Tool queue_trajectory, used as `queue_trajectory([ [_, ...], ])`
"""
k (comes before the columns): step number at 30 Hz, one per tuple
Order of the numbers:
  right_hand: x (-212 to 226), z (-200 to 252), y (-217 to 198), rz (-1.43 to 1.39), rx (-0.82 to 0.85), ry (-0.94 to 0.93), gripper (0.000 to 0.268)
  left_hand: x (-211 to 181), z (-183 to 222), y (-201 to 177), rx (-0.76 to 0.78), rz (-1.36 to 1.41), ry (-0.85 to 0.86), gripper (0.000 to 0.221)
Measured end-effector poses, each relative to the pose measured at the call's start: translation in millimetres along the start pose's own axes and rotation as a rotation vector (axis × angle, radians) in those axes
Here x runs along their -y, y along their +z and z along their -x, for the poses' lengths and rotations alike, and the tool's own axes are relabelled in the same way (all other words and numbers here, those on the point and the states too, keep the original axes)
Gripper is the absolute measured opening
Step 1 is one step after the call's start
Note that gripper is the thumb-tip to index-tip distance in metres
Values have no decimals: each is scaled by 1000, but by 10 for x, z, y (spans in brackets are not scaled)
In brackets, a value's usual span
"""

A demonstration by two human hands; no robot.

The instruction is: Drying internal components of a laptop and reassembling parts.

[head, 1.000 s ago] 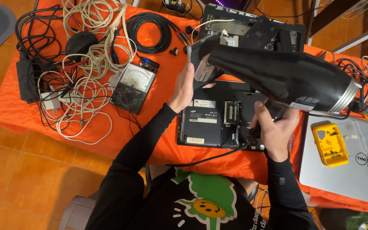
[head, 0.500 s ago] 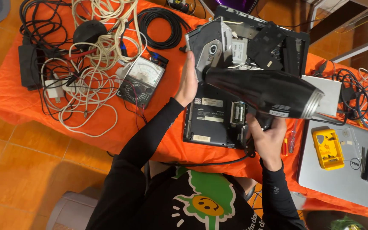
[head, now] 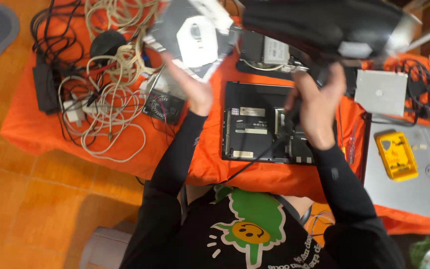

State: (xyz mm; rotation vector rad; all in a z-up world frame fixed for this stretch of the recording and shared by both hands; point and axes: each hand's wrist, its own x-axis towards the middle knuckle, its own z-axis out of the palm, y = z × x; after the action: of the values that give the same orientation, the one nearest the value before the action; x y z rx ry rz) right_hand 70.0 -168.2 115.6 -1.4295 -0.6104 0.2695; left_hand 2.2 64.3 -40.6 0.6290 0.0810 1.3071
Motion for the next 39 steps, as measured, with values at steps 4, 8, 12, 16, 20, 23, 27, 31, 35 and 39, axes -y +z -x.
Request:
queue_trajectory([
  [4, 62, -308, 429, -132, 2, 149, 27, -566, 139, -108, 144, -1014, 502, 97],
  [8, -123, -639, 823, -335, 127, 281, 24, -954, 191, -89, -165, -1712, 808, 92],
  [12, -418, -904, 1309, -495, 251, 403, 22, -1251, 245, 77, -130, -1724, 939, 90],
  [16, -989, -1053, 1744, -540, 234, 463, 23, -1193, 329, 94, -93, -234, 410, 76],
  [20, -1530, -1114, 1968, -372, 270, 468, 26, -1099, 446, -95, -7, -739, 517, 74],
  [23, -1744, -1142, 1902, -63, 314, 381, 36, -1071, 516, -23, 31, -1275, 641, 74],
  [27, -1522, -1147, 1473, 384, 602, 165, 45, -877, 510, -41, 72, -1497, 689, 71],
  [31, -1228, -1037, 940, 276, 688, 169, 33, -553, 367, 219, 116, -1116, 526, 71],
  [35, -760, -875, 194, 46, 397, 206, 44, -332, 211, 502, 55, -189, -43, 70],
  [39, -550, -622, -453, -125, 281, 287, 74, -110, 253, 750, 161, -80, -499, 69],
])
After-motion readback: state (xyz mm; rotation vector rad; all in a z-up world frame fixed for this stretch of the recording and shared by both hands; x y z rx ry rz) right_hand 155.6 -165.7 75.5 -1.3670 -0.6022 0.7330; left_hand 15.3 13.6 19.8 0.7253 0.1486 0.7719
